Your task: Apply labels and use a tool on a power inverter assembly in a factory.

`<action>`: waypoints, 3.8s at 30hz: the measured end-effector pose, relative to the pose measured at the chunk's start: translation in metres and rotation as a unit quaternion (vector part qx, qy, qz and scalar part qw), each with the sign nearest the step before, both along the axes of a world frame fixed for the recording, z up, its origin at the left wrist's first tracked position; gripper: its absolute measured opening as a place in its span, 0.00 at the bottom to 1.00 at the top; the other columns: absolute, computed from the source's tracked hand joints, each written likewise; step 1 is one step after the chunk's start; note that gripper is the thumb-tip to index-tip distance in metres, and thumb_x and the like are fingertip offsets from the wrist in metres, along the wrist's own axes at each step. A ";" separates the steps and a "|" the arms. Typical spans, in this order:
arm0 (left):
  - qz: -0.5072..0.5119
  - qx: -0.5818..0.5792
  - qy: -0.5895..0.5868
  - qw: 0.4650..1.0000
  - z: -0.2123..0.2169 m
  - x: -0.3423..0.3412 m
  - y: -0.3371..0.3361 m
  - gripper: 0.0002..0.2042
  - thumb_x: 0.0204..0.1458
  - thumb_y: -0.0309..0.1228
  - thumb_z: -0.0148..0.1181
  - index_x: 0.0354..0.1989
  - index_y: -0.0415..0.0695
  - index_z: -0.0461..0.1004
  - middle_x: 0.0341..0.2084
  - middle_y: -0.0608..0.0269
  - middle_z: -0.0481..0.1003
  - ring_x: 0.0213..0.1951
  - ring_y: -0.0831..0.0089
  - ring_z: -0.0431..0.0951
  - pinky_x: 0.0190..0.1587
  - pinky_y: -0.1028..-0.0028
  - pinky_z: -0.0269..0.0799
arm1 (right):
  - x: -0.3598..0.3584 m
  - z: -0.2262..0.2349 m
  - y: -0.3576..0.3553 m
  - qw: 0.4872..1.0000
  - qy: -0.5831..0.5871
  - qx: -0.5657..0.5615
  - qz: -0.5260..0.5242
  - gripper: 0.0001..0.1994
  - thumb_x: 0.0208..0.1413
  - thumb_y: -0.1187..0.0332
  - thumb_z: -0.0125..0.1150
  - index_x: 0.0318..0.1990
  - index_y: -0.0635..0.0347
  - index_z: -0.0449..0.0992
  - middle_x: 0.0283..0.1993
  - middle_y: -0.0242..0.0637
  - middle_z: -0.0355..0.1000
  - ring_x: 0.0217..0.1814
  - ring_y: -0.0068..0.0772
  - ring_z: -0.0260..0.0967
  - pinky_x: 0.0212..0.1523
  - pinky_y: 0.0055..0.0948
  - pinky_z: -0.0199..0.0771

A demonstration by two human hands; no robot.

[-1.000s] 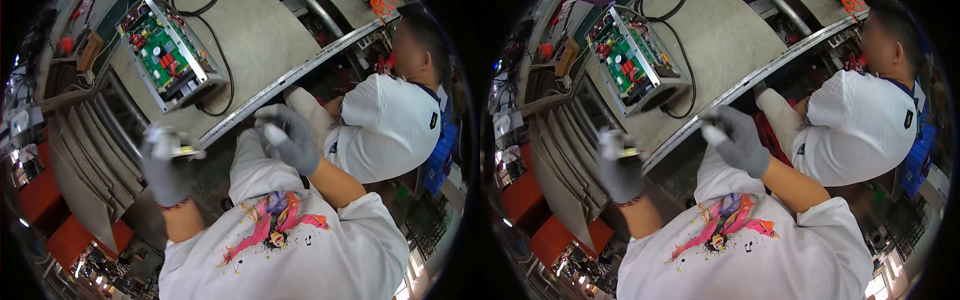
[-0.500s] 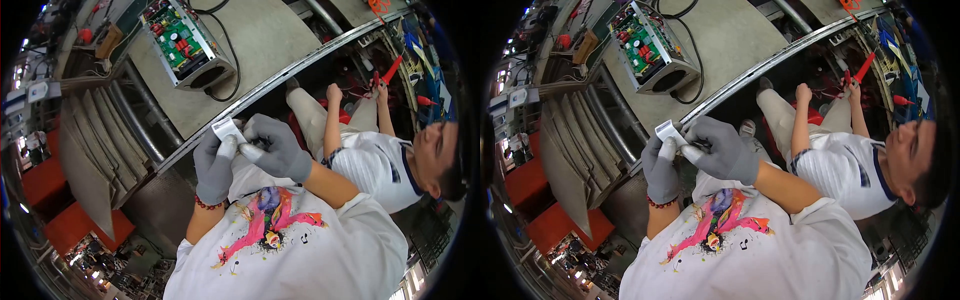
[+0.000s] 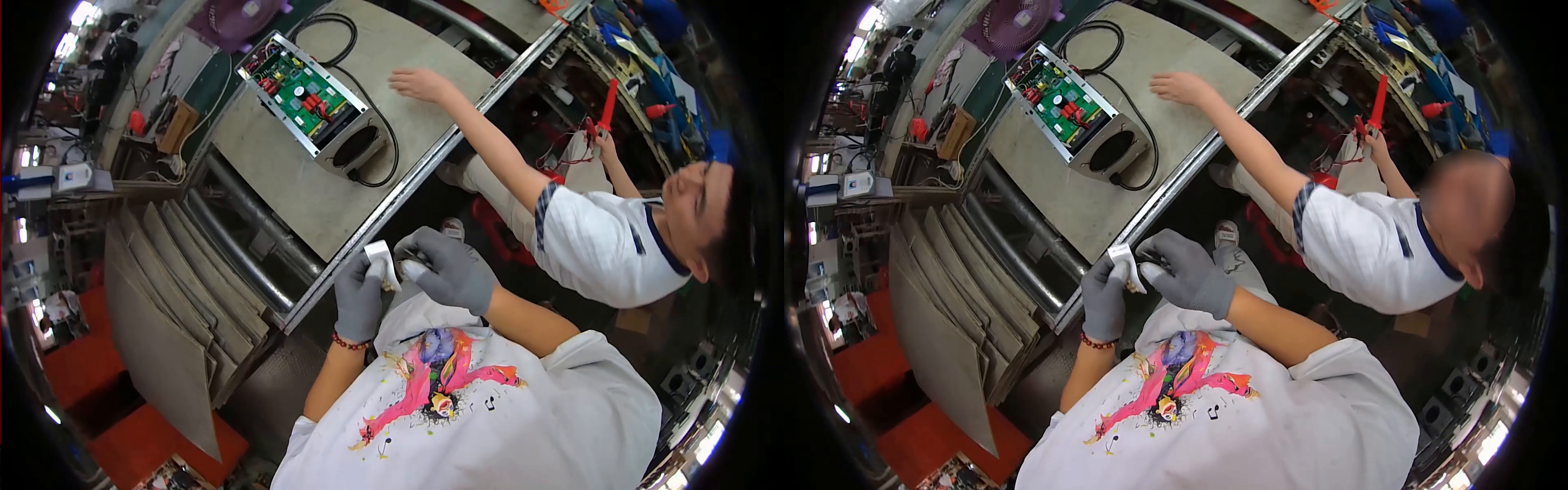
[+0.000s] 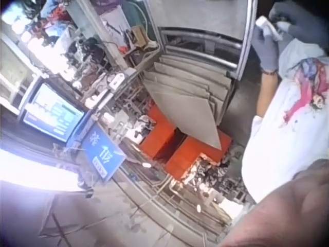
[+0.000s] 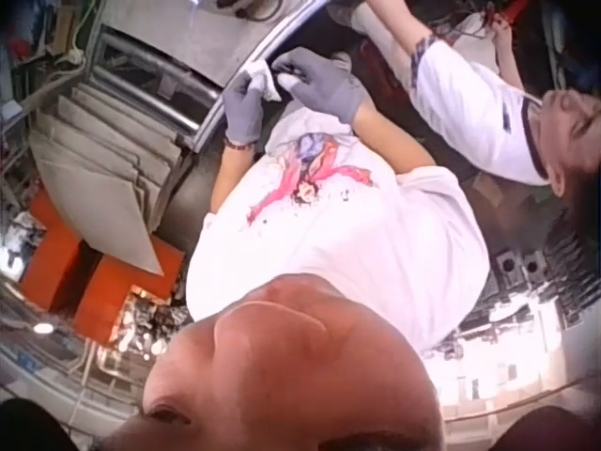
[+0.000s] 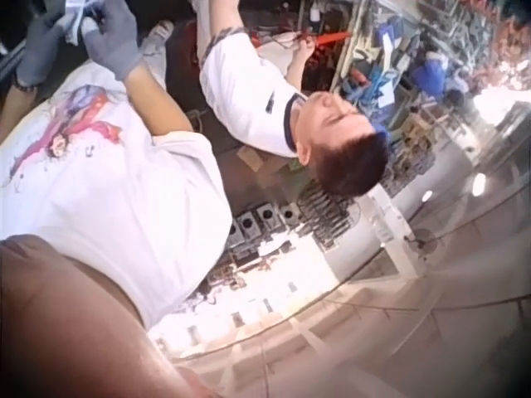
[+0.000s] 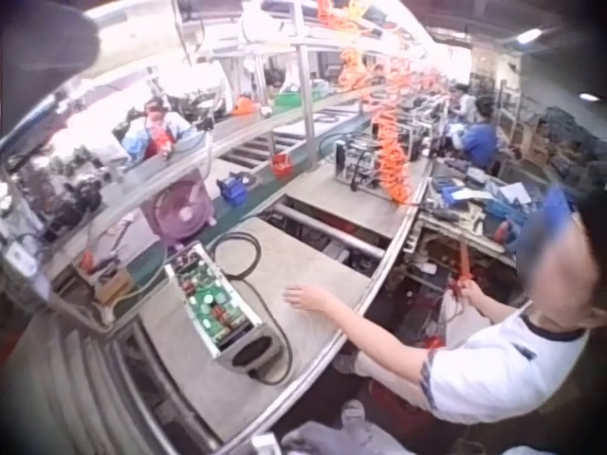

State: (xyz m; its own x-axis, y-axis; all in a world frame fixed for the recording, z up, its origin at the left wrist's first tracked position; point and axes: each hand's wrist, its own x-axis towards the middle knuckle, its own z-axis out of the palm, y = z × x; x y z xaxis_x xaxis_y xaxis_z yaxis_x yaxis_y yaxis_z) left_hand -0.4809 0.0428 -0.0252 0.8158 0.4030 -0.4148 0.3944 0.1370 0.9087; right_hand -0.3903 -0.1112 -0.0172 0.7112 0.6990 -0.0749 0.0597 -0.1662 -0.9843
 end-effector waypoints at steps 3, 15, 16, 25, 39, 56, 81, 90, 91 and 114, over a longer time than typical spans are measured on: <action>0.022 -0.027 0.032 0.999 0.001 -0.025 0.011 0.09 0.54 0.26 0.50 0.37 0.35 0.75 0.28 0.66 0.74 0.29 0.82 0.71 0.33 0.79 0.68 | -0.020 0.000 0.016 0.994 -0.095 0.051 -0.027 0.10 0.52 0.71 0.52 0.41 0.66 0.70 0.37 0.47 0.68 0.37 0.47 0.70 0.40 0.34 0.72; -0.019 0.001 -0.129 0.991 0.050 -0.047 0.026 0.11 0.55 0.29 0.53 0.41 0.34 0.74 0.28 0.60 0.76 0.29 0.77 0.76 0.31 0.79 0.71 | -0.048 0.068 0.010 0.955 -0.284 -0.016 -0.085 0.09 0.55 0.72 0.51 0.42 0.59 0.74 0.29 0.40 0.68 0.30 0.41 0.70 0.29 0.32 0.71; -0.021 0.000 -0.133 0.991 0.051 -0.047 0.026 0.11 0.55 0.29 0.53 0.41 0.34 0.73 0.28 0.60 0.76 0.28 0.77 0.76 0.31 0.79 0.71 | -0.049 0.070 0.012 0.958 -0.275 -0.018 -0.083 0.08 0.55 0.71 0.53 0.42 0.58 0.74 0.31 0.41 0.68 0.31 0.42 0.70 0.30 0.33 0.71; -0.019 -0.070 -0.102 0.992 0.053 -0.053 0.034 0.08 0.52 0.25 0.53 0.37 0.34 0.73 0.28 0.66 0.74 0.30 0.83 0.70 0.33 0.81 0.65 | -0.055 0.066 0.024 0.959 -0.262 0.045 -0.101 0.10 0.52 0.77 0.54 0.43 0.62 0.73 0.30 0.43 0.68 0.28 0.41 0.70 0.30 0.31 0.70; -0.055 -0.005 -0.124 0.991 0.057 -0.056 0.027 0.08 0.52 0.29 0.51 0.33 0.37 0.73 0.28 0.68 0.71 0.30 0.81 0.67 0.33 0.80 0.62 | -0.067 0.047 0.032 0.954 -0.279 0.058 -0.095 0.10 0.51 0.71 0.58 0.42 0.59 0.71 0.33 0.40 0.70 0.33 0.43 0.71 0.33 0.34 0.72; -0.073 -0.017 -0.181 0.981 0.056 -0.069 0.038 0.10 0.54 0.27 0.52 0.40 0.34 0.74 0.31 0.63 0.75 0.32 0.80 0.73 0.34 0.80 0.68 | -0.089 0.059 0.030 0.939 -0.325 0.038 -0.105 0.12 0.51 0.67 0.57 0.43 0.57 0.71 0.31 0.39 0.70 0.33 0.43 0.71 0.32 0.36 0.72; -0.120 -0.049 -0.211 0.969 0.083 -0.085 0.039 0.10 0.56 0.28 0.54 0.41 0.34 0.71 0.33 0.64 0.75 0.35 0.81 0.72 0.39 0.80 0.68 | -0.093 0.089 0.035 0.957 -0.276 0.059 -0.066 0.15 0.42 0.81 0.63 0.41 0.60 0.76 0.29 0.34 0.67 0.25 0.26 0.69 0.24 0.23 0.68; -0.129 0.035 -0.227 0.965 0.091 -0.091 0.040 0.08 0.55 0.26 0.55 0.37 0.33 0.74 0.29 0.62 0.76 0.32 0.80 0.73 0.35 0.80 0.69 | -0.094 0.089 0.037 0.948 -0.301 0.088 -0.057 0.11 0.42 0.80 0.60 0.36 0.61 0.77 0.24 0.34 0.66 0.22 0.27 0.64 0.22 0.22 0.63; -0.135 0.083 -0.236 0.959 0.091 -0.091 0.040 0.07 0.55 0.25 0.55 0.36 0.33 0.74 0.28 0.62 0.76 0.31 0.81 0.74 0.33 0.80 0.69 | -0.096 0.088 0.036 0.948 -0.301 0.090 -0.055 0.11 0.42 0.80 0.60 0.36 0.61 0.77 0.24 0.34 0.66 0.22 0.27 0.64 0.22 0.22 0.63; -0.104 0.160 -0.264 0.945 0.093 -0.099 0.030 0.08 0.50 0.23 0.59 0.37 0.33 0.77 0.27 0.56 0.79 0.30 0.78 0.77 0.34 0.78 0.73 | -0.101 0.120 0.013 0.822 -0.553 -0.134 0.002 0.19 0.37 0.69 0.61 0.43 0.54 0.75 0.33 0.30 0.72 0.30 0.30 0.70 0.25 0.28 0.67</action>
